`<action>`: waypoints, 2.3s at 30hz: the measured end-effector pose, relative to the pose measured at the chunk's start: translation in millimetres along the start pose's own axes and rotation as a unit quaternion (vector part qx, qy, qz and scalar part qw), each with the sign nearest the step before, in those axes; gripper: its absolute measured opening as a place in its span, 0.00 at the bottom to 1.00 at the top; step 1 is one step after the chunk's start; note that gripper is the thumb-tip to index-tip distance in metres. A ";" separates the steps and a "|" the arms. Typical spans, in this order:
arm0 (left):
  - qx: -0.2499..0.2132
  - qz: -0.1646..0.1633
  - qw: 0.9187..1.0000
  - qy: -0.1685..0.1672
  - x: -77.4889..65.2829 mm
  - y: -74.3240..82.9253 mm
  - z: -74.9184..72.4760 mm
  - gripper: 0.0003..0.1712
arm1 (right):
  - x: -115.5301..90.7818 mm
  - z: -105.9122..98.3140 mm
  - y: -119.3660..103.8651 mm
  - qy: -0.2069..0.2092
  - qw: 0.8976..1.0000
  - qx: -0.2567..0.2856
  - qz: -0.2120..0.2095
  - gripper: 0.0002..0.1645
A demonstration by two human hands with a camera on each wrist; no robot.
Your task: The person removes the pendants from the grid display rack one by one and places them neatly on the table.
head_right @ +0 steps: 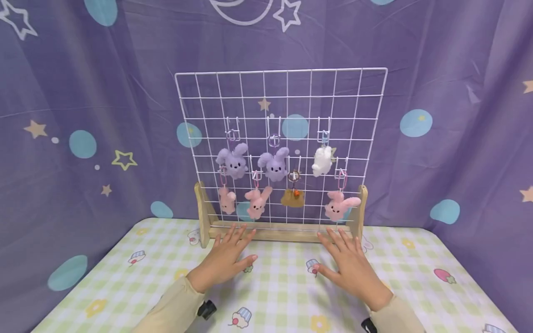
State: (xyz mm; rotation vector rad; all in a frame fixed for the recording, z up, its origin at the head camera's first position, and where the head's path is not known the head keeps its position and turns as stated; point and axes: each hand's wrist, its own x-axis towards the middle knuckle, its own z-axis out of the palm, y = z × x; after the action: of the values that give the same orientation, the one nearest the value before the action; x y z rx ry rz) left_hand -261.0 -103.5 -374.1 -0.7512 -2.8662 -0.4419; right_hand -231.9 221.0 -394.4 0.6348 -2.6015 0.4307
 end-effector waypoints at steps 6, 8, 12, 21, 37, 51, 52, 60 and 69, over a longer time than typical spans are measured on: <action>-0.008 0.000 1.000 0.007 0.1 -0.8 -2.4 0.38 | 1.6 -2.0 0.4 0.011 1.000 0.014 -0.013 0.42; -0.008 0.002 1.000 0.009 0.5 -1.4 -2.9 0.38 | 2.3 -3.7 0.5 0.014 1.000 0.020 -0.018 0.42; -0.011 0.010 1.000 0.019 0.7 -1.6 -4.7 0.38 | 4.3 -8.4 1.2 0.025 0.999 0.027 -0.028 0.42; -0.033 0.022 0.996 0.077 -3.1 -4.8 -14.4 0.36 | 10.8 -19.3 3.6 0.053 0.997 0.050 -0.040 0.44; -0.116 0.045 0.932 0.341 14.6 -42.4 -57.9 0.18 | 23.9 -40.5 8.7 0.173 0.978 0.112 -0.023 0.39; -0.276 -0.054 0.851 0.443 53.6 -82.4 -91.1 0.16 | 49.9 -51.6 7.7 0.256 0.948 0.175 0.078 0.23; -0.279 -0.057 0.846 0.452 56.9 -83.0 -94.7 0.16 | 51.4 -52.4 7.9 0.258 0.946 0.178 0.082 0.22; -0.304 -0.089 0.818 0.480 81.8 -84.0 -126.5 0.19 | 67.6 -55.1 9.9 0.292 0.921 0.221 0.136 0.18; -0.334 -0.136 0.805 0.470 102.3 -87.8 -138.6 0.29 | 90.3 -56.4 13.2 0.334 0.881 0.291 0.170 0.18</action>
State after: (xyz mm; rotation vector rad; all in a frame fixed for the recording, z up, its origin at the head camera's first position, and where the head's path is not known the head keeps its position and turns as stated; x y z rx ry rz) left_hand -384.2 -173.8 -242.6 -0.0678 -1.8161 -1.4258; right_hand -292.6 221.4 -305.9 0.1325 -1.8847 1.3143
